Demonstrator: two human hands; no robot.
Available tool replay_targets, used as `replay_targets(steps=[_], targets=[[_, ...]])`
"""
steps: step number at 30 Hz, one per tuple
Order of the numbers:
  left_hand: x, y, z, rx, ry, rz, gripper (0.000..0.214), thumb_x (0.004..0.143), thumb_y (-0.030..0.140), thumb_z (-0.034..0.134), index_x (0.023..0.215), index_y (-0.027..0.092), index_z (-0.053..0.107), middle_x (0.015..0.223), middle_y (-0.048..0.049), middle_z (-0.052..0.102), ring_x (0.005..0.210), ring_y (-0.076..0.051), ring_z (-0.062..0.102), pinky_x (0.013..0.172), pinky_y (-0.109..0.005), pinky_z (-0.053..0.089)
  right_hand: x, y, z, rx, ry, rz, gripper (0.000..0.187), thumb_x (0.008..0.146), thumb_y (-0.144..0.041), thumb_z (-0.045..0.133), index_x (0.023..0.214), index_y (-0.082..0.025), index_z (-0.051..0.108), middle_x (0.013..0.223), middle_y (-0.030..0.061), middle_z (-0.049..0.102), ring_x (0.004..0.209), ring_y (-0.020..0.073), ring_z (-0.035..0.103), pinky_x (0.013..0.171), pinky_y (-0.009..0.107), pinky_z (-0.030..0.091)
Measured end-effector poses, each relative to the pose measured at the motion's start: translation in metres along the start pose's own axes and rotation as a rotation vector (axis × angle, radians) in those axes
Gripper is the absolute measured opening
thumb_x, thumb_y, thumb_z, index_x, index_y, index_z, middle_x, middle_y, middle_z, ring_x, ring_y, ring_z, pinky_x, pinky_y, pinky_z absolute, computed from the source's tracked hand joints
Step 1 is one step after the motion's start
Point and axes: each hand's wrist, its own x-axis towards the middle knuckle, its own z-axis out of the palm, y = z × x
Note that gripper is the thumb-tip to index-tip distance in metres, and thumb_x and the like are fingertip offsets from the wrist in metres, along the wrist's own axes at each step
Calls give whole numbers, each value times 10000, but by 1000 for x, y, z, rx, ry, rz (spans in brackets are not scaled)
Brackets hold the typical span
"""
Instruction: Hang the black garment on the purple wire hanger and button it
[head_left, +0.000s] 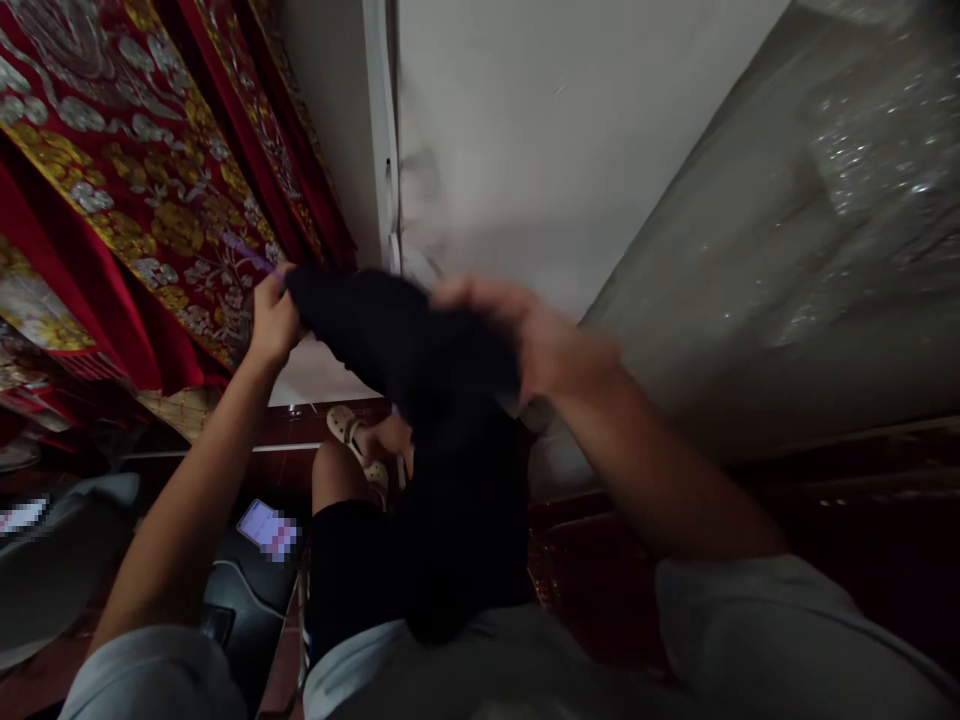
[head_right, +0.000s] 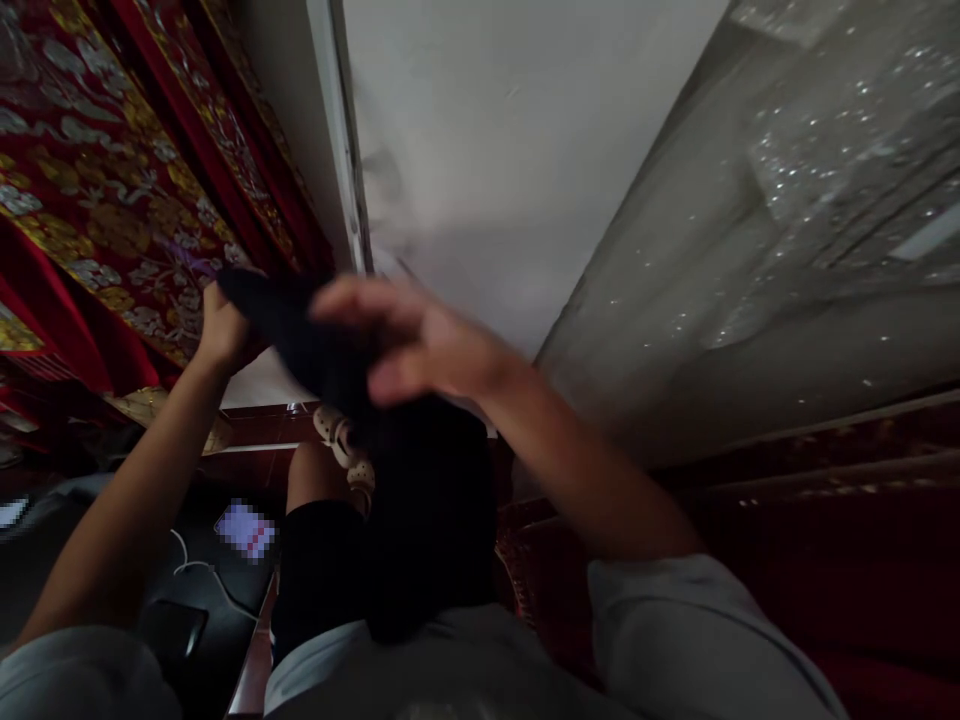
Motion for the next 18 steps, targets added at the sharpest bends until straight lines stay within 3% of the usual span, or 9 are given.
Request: replay_targets(steps=[1,2,3,5,7,10,12,15,18], targets=[[-4,4,4,-86,1,-8,377,1038,534,478,847,215,540,775,-30,604,756,-171,616,691,-284,511,-11,1,4,21,-226,-45,464,799,-595,749,1035,-196,756,1009,75,744,1028,272,733,901,409,605],[-9,10,8,-171,-17,-6,369,1007,541,551,837,212,551,773,-26,608,737,-163,613,704,-289,521,-20,5,6,8,-357,-92,351,830,-470,783,1063,-209,763,1038,71,755,1037,253,734,945,405,594],[-13,16,12,-234,-55,3,364,977,547,609,845,211,566,784,-24,618,740,-160,618,730,-297,533,-28,12,7,-60,-365,-126,287,864,-360,771,1119,-229,760,1095,73,758,1075,244,727,1006,417,574],[-23,32,23,-344,-172,11,362,926,567,689,911,215,600,847,-34,653,796,-174,648,798,-327,557,-39,34,8,-355,-83,-122,399,898,-250,710,1294,-288,699,1260,79,717,1212,262,677,1121,481,516],[-33,48,37,-480,-248,8,374,886,568,735,980,233,597,946,-49,678,905,-203,685,887,-370,571,-45,63,13,-652,183,-63,717,837,-225,729,1514,-329,519,1484,106,572,1417,333,532,1206,580,430],[-49,69,60,-725,-359,-11,377,827,513,793,983,265,555,1036,-47,681,1094,-250,698,1042,-438,551,-49,104,28,-860,291,-33,1066,756,-268,760,1655,-365,195,1636,128,366,1547,405,345,1246,682,331],[-58,78,71,-869,-444,-59,366,809,487,796,992,277,558,1082,-49,695,1185,-281,685,1118,-479,524,-53,118,40,-893,392,-75,988,791,-299,707,1621,-400,182,1545,128,455,1471,396,441,1201,684,381],[-66,74,70,-896,-513,-104,406,815,460,761,1153,293,612,1272,-74,702,1294,-324,654,1169,-519,499,-60,118,52,-917,569,-74,713,795,-319,688,1444,-356,396,1231,128,602,1168,377,620,1001,621,531],[-74,51,51,-472,-557,-69,464,974,441,529,1389,242,586,1387,-120,666,1353,-300,627,1122,-464,549,-71,109,43,-931,633,34,575,751,-344,719,1279,-294,497,1092,126,599,1036,379,632,887,593,556]])
